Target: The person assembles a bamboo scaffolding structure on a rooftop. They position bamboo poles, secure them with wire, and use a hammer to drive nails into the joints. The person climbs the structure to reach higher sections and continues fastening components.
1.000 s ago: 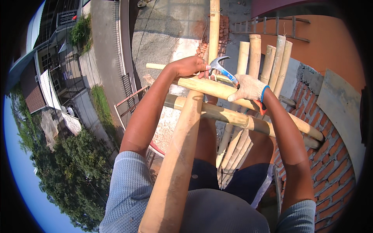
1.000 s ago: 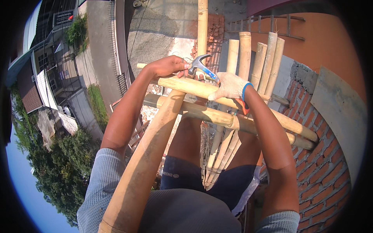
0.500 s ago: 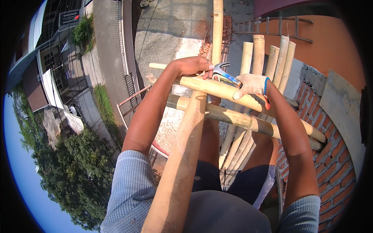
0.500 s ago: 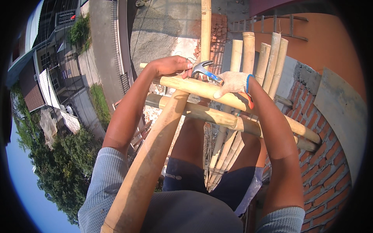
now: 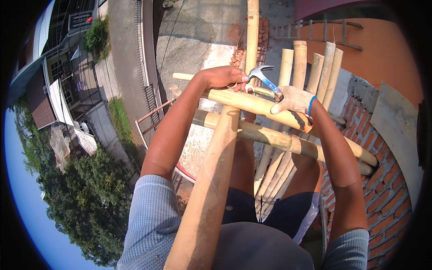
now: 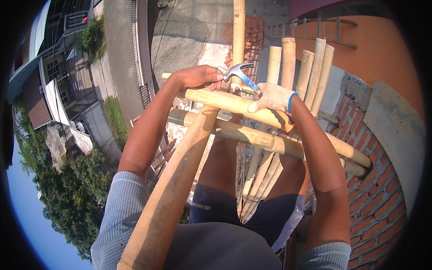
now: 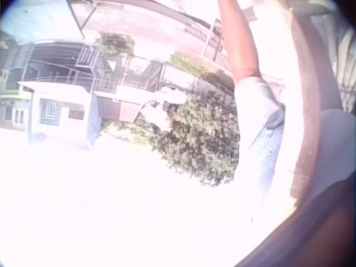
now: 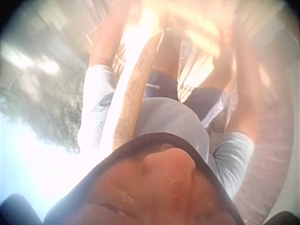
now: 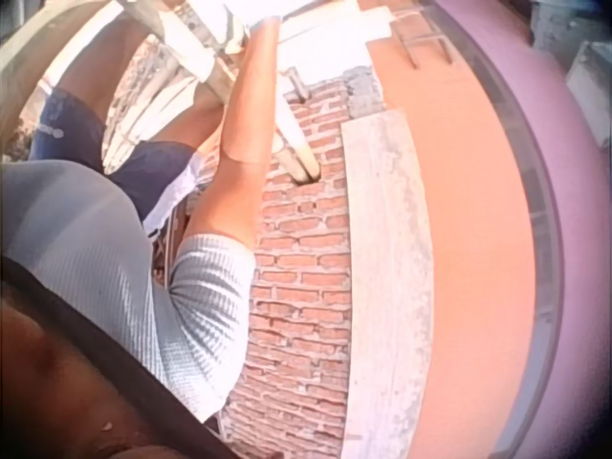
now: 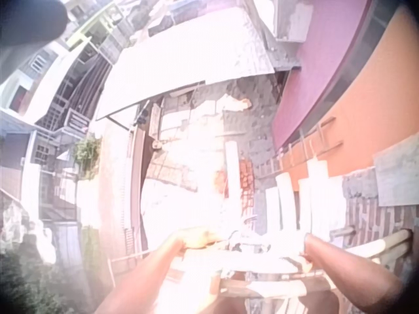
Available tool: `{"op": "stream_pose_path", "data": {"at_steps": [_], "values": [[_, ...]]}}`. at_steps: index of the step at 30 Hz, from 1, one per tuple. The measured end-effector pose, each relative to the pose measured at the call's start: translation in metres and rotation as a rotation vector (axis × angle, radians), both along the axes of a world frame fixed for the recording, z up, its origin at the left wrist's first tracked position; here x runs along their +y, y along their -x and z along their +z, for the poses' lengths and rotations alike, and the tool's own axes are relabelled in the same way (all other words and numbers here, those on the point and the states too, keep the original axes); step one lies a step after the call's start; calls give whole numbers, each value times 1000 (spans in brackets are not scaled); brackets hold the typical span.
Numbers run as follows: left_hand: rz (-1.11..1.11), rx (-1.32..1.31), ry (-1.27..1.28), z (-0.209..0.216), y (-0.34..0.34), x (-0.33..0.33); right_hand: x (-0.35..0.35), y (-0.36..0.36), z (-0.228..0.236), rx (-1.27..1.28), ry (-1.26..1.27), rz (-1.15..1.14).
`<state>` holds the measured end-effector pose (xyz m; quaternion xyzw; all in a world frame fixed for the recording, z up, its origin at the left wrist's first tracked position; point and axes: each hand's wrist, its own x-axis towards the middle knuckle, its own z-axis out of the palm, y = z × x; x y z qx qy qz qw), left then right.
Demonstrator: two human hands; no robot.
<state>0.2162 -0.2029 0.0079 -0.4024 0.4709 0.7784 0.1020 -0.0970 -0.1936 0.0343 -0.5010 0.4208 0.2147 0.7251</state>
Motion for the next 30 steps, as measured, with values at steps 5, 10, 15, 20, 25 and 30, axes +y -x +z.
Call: {"op": "stream_pose_path", "data": {"at_steps": [5, 10, 15, 20, 25, 30], "values": [[3, 108, 35, -3, 0, 1, 2, 2, -5, 71, 77, 46], [-43, 7, 137, -4, 2, 4, 11, 2, -8, 14, 168, -63], [-1, 22, 219, 4, 4, 11, 14, 2, 8, 128, 232, -103], [40, 53, 193, 7, 6, 11, 20, 1, 36, 194, 165, -148], [24, -61, 128, 3, 8, 7, 32, -7, 41, 200, 329, 0], [98, 90, 46, 4, 3, 7, 30, -6, 22, 124, 318, -12]]}}
